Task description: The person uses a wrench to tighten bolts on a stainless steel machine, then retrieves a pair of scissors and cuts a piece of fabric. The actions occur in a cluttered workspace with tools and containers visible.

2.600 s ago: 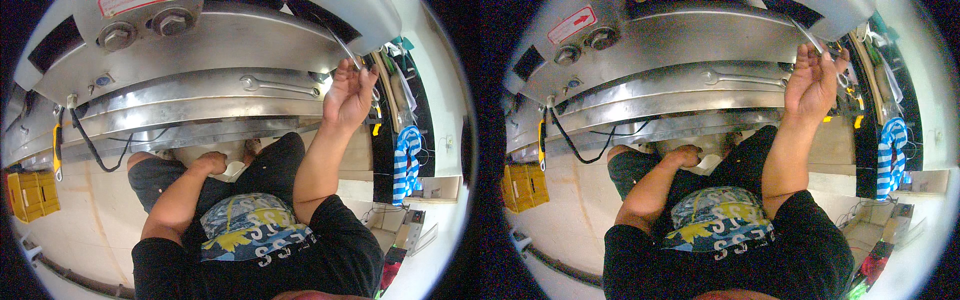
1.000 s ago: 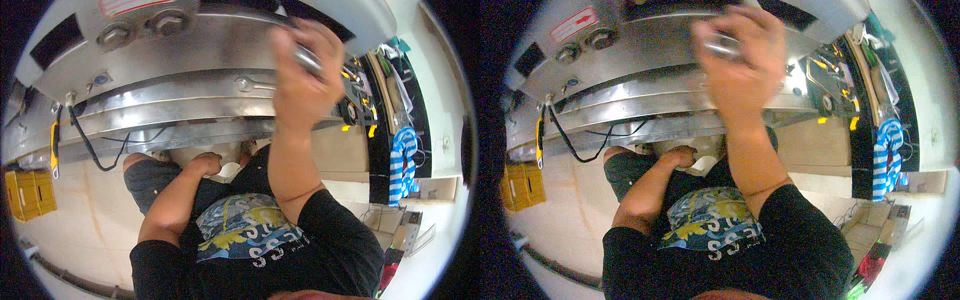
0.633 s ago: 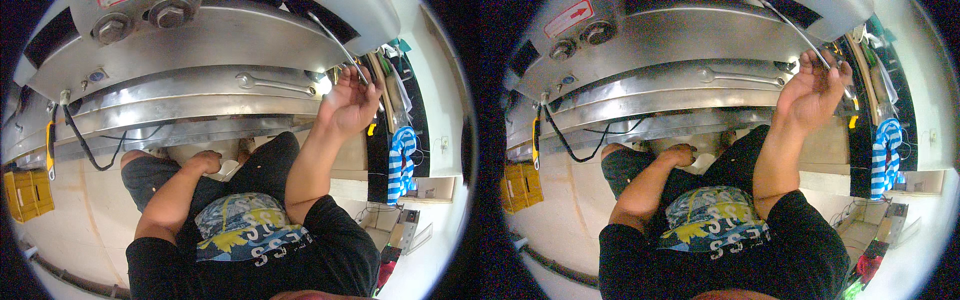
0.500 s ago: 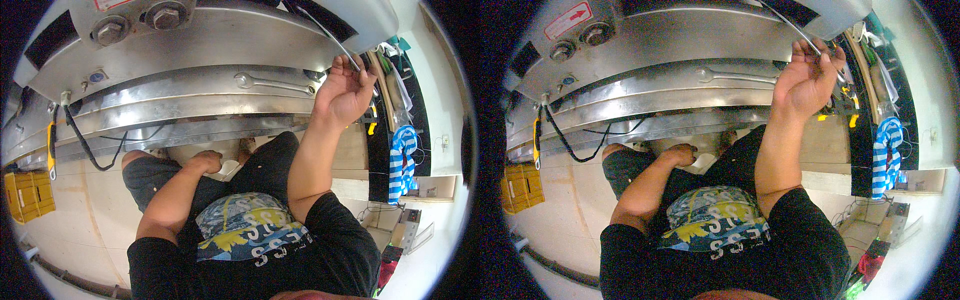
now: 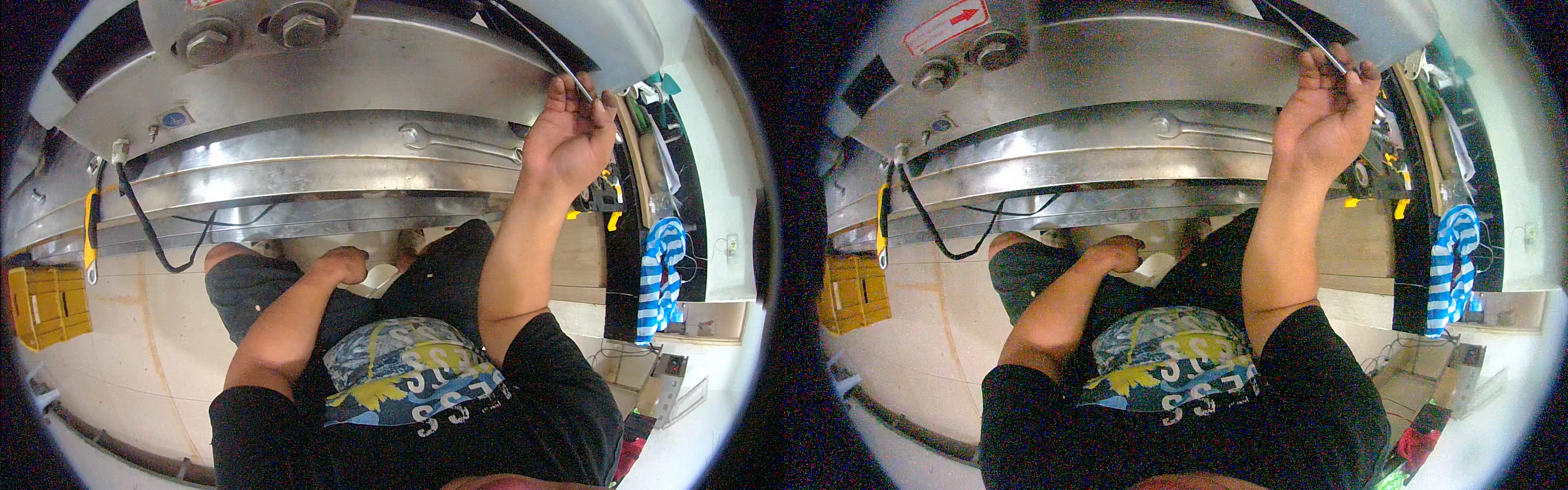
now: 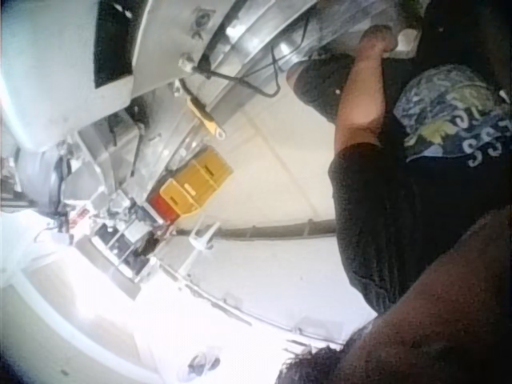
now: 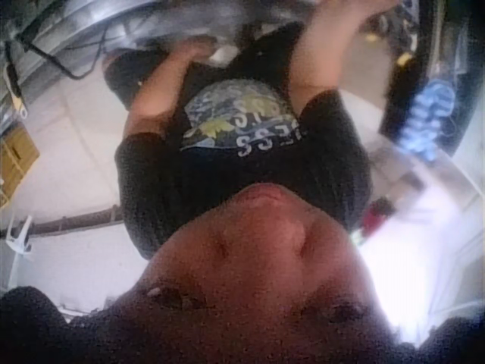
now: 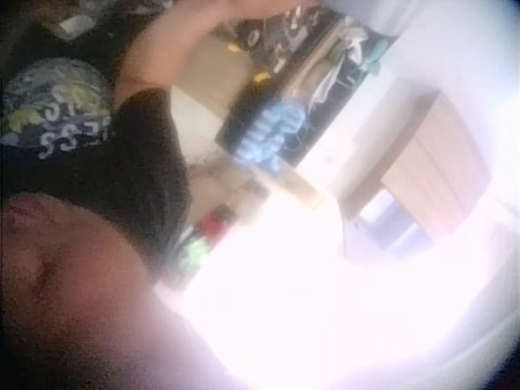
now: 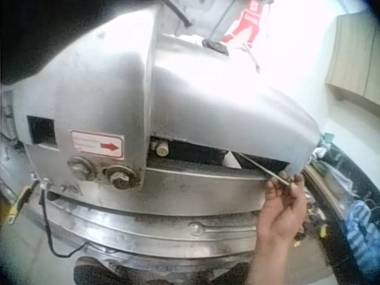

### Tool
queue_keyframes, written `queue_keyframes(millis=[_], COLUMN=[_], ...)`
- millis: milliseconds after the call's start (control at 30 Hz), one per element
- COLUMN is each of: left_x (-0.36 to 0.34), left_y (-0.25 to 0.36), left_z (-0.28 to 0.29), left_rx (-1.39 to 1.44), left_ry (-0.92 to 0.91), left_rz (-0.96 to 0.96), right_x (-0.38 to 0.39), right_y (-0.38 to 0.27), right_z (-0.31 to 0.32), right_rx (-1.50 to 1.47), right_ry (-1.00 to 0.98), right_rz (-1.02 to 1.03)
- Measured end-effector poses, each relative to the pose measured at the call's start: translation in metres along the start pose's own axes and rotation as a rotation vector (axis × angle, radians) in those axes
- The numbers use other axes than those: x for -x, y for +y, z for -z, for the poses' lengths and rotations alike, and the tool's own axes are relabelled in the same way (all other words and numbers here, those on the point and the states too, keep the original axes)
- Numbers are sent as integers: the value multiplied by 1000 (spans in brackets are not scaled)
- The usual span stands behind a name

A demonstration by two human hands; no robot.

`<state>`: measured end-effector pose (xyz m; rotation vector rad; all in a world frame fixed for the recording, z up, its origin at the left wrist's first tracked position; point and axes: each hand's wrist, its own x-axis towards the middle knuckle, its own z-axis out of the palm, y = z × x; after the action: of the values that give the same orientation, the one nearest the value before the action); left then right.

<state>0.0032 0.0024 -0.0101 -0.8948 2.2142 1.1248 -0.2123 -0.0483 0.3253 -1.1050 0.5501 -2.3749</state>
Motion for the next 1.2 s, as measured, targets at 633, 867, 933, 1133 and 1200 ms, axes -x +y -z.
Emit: queue_keyframes(millis=[633,867,933,1133,1200], left_x=[-11,-2,-6,-18,-15], left_y=[-14,0,0,-6,-7], left_z=[-7,4,0,-5,-5], left_rx=[-7,-28,-29,-32,-17], left_ry=[31,-30,-15,-37,-19], left_rz=[15,-38,-36,-33,-22], right_x=[68,23,14,4,3], right_y=[27,-7,-4,10,10], right_z=[-72,9,15,12,14], right_rx=[551,17,-61,-61,-27], right_ry=[-373,-53,-22,-60,-29], right_rz=[459,123,47,5,14])
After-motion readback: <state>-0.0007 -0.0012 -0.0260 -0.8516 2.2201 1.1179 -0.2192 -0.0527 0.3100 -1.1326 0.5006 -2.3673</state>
